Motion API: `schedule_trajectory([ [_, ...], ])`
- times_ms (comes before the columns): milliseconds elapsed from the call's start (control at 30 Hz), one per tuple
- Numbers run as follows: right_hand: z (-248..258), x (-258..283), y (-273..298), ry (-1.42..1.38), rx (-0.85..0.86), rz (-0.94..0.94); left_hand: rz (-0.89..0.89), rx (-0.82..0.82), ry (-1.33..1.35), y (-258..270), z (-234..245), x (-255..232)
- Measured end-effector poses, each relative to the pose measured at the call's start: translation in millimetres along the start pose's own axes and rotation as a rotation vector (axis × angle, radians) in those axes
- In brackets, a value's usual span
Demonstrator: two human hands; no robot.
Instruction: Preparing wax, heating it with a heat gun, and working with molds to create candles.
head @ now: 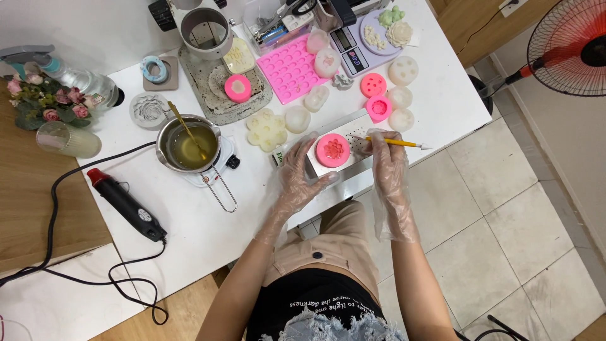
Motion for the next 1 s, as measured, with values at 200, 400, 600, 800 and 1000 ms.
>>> schedule_trajectory([
  [200,-6.2,-3.2,3.4,0.044,-0.028,-0.058,-0.024,0.043,-0.019,-1.8,3.7,-5.5],
  [400,-0.4,-37.4,9.4,0.02,-0.095,0.027,0.002,0.042,-0.001,-1.3,2.6,-2.3],
  [600,-3.0,-28.2,11.4,0.059,-0.089,-0.042,0.028,0.045,0.01,-3.3,5.5,-6.9],
  [800,-7.4,-32.1,8.6,-0.037,-0.059,-0.031,0.006,0.058,-0.001,-2.4,4.9,-4.6],
  [1000,-10.4,-27.4,11.1,0.029,-0.062,-0.023,-0.023,0.047,0.011,-3.0,4.7,-4.9],
])
Point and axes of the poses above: each hand's wrist, its own y-axis away from the middle knuckle, its own z-axis out of the back of the hand, x = y × z, the point moved 3 cm from there along -y, towards the middle knuckle, and after that the axes turned 10 degrees about -x, right-handed, at the moved point
